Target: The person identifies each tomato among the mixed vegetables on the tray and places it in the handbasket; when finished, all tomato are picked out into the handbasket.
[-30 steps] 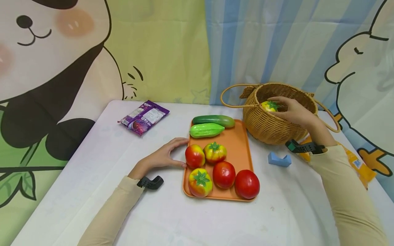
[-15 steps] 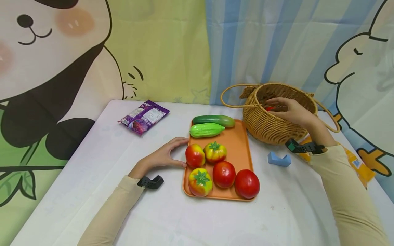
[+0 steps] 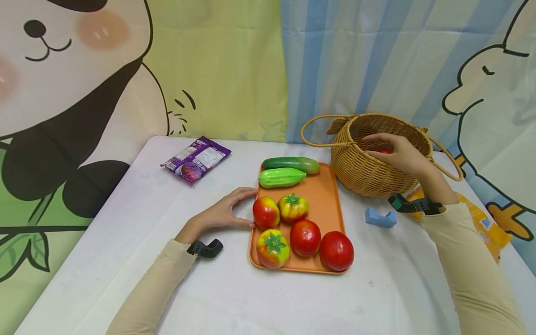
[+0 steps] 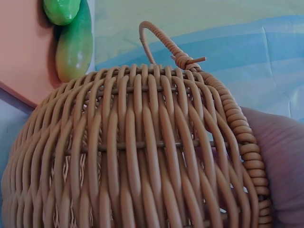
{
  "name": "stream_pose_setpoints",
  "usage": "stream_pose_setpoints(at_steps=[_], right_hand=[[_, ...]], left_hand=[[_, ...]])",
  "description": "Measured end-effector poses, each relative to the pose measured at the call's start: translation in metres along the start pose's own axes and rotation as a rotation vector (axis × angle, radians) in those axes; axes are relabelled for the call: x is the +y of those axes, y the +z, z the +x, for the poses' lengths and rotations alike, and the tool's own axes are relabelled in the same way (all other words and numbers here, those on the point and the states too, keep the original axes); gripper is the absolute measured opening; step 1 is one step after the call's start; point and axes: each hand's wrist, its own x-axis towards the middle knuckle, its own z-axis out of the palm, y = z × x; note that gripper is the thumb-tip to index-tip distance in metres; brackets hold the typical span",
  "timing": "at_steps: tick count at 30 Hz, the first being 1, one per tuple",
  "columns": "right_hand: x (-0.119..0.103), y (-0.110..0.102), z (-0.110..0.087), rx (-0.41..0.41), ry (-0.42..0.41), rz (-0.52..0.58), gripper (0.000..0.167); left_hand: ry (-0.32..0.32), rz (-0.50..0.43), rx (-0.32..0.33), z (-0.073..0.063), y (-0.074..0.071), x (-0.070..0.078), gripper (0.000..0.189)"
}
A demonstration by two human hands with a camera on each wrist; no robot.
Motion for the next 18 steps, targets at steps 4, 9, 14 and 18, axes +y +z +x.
stream_pose_setpoints(at_steps=[4, 9, 14, 18], right_hand=[[0.000, 0.001, -0.003, 0.039, -0.025, -0.020, 0.042], [0.001, 0.003, -0.005, 0.101, -0.073, -0.039, 0.037], [0.001, 0.009, -0.008, 0.172, -0.117, -0.017, 0.033], [0.003, 0.014, -0.009, 0.227, -0.151, -0.007, 0.030]], left_hand=[[-0.006, 0.001, -0.001, 0.000, 0.000, 0.001, 0.091], [-0.014, 0.012, -0.006, 0.001, 0.000, 0.000, 0.092], [-0.004, 0.013, 0.000, 0.000, -0.001, 0.002, 0.092], [0.005, 0.004, 0.003, 0.000, -0.001, 0.002, 0.092]])
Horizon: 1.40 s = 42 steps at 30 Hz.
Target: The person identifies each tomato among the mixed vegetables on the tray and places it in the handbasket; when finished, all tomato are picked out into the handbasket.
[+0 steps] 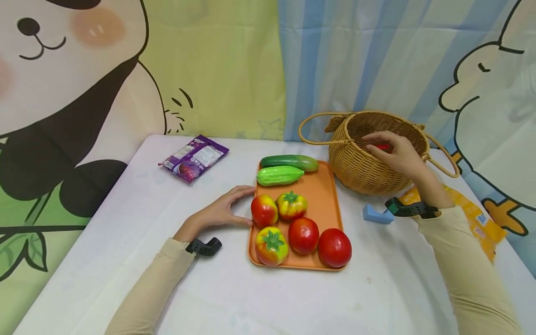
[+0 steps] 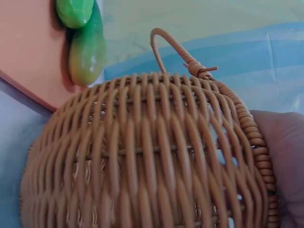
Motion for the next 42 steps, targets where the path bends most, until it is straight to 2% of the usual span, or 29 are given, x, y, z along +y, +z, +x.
stream_pose_setpoints(at_steps=[8, 13, 18, 23, 30, 42], right_hand=[[-0.004, 0.008, -0.006, 0.195, -0.054, 0.018, 0.032], [-0.005, 0.014, -0.011, 0.266, -0.068, 0.061, 0.034], [-0.010, 0.017, -0.019, 0.279, -0.081, 0.072, 0.036], [-0.014, 0.020, -0.025, 0.300, -0.154, 0.104, 0.036], [-0.017, 0.025, -0.034, 0.309, -0.239, 0.277, 0.036], [-0.021, 0.033, -0.053, 0.275, -0.292, 0.505, 0.034]], left_hand=[[0.000, 0.002, -0.009, 0.000, 0.002, -0.002, 0.091], [0.008, 0.007, -0.003, 0.000, 0.001, -0.001, 0.091], [-0.011, -0.001, -0.012, 0.000, 0.002, -0.001, 0.091], [-0.001, -0.005, -0.007, -0.001, 0.002, -0.001, 0.091], [-0.002, 0.011, -0.001, -0.001, 0.000, -0.001, 0.092], [0.011, -0.001, 0.001, 0.000, 0.001, -0.003, 0.089]])
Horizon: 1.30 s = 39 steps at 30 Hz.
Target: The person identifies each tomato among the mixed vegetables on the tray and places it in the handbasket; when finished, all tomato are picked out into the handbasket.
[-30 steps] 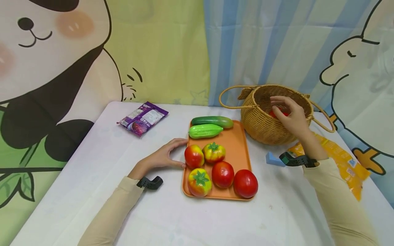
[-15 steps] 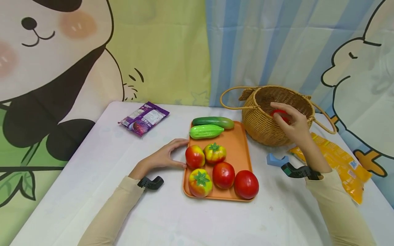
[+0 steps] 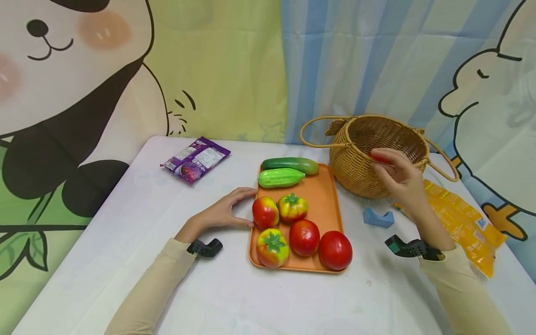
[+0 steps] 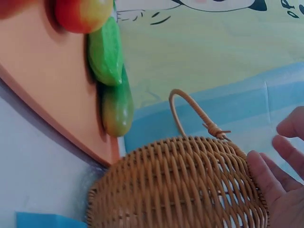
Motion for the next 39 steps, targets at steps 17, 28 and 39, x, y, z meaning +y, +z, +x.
stream_pose_setpoints(at_steps=[17, 28, 39], right_hand=[[0.009, 0.010, -0.032, -0.108, -0.075, 0.119, 0.025], [0.018, 0.018, -0.047, -0.320, -0.027, 0.174, 0.034], [0.024, 0.026, -0.055, -0.527, 0.176, 0.090, 0.029]], left_hand=[[-0.004, 0.016, -0.003, 0.000, -0.001, 0.002, 0.090], [-0.007, 0.000, -0.001, 0.000, 0.000, 0.002, 0.089], [-0.011, 0.006, -0.003, 0.000, 0.000, 0.002, 0.090]])
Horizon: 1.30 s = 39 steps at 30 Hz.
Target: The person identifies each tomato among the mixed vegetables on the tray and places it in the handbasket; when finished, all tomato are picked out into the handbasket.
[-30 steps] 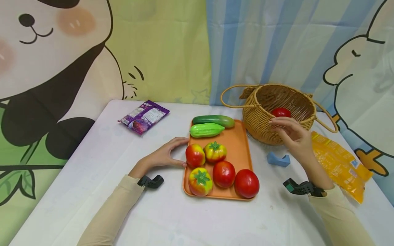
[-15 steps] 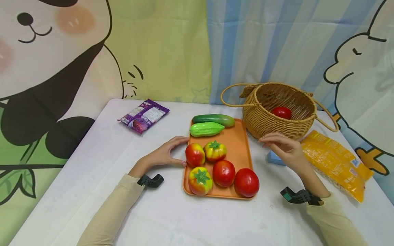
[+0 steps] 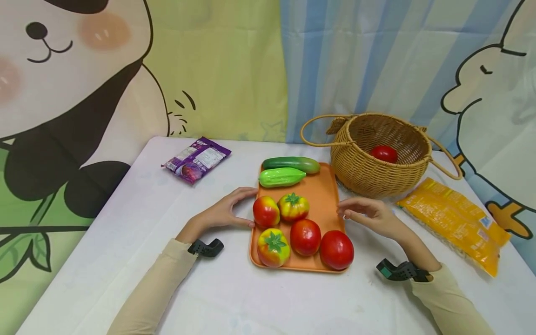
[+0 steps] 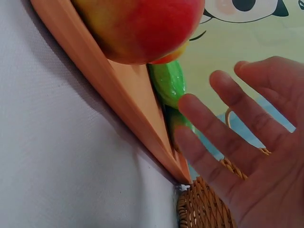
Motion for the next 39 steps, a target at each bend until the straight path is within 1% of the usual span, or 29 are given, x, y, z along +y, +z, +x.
stream_pose_setpoints(at_steps=[3, 5, 7, 12, 14, 18, 19, 22, 25, 27, 30, 34, 37, 39], right_hand=[[0.000, 0.000, -0.001, -0.067, 0.047, 0.013, 0.028], [-0.001, 0.000, -0.001, -0.112, 0.061, 0.002, 0.029], [-0.002, 0.000, -0.002, -0.155, 0.053, 0.012, 0.033], [-0.006, 0.000, -0.002, -0.243, 0.016, 0.092, 0.036], [-0.007, -0.001, -0.002, -0.280, 0.024, 0.106, 0.037], [-0.008, 0.000, -0.002, -0.353, 0.036, 0.091, 0.039], [-0.008, 0.001, -0.003, -0.371, 0.050, 0.100, 0.040], [-0.008, 0.002, -0.003, -0.415, 0.050, 0.119, 0.043], [-0.008, 0.002, -0.004, -0.434, 0.071, 0.137, 0.047], [-0.009, 0.003, -0.004, -0.429, 0.079, 0.118, 0.049], [-0.011, 0.005, -0.003, -0.417, 0.112, 0.066, 0.051], [-0.015, 0.007, -0.002, -0.424, 0.133, -0.034, 0.056], [-0.016, 0.008, -0.003, -0.444, 0.123, -0.090, 0.061], [-0.017, 0.007, -0.003, -0.457, 0.122, -0.104, 0.062]], left_hand=[[0.006, -0.004, 0.004, 0.000, 0.000, 0.001, 0.090], [0.008, -0.004, 0.006, -0.001, -0.001, 0.001, 0.090], [0.008, -0.006, 0.007, -0.001, -0.001, 0.000, 0.089], [0.008, -0.007, 0.006, -0.001, -0.001, -0.001, 0.088], [0.010, -0.005, 0.006, -0.001, -0.001, -0.001, 0.089], [0.016, -0.002, 0.009, -0.001, -0.001, 0.000, 0.090], [0.017, 0.000, 0.009, -0.001, -0.001, 0.000, 0.090], [0.020, 0.000, 0.008, -0.001, 0.000, 0.000, 0.091], [0.017, 0.001, 0.005, -0.001, 0.001, 0.000, 0.090], [0.008, 0.000, 0.003, -0.001, 0.001, 0.000, 0.090], [-0.010, -0.001, 0.002, -0.001, 0.001, -0.001, 0.090], [-0.022, -0.006, 0.003, -0.002, 0.000, -0.001, 0.090], [-0.020, -0.003, 0.005, -0.002, 0.000, -0.001, 0.089], [-0.020, -0.004, 0.006, -0.002, -0.001, 0.000, 0.089]])
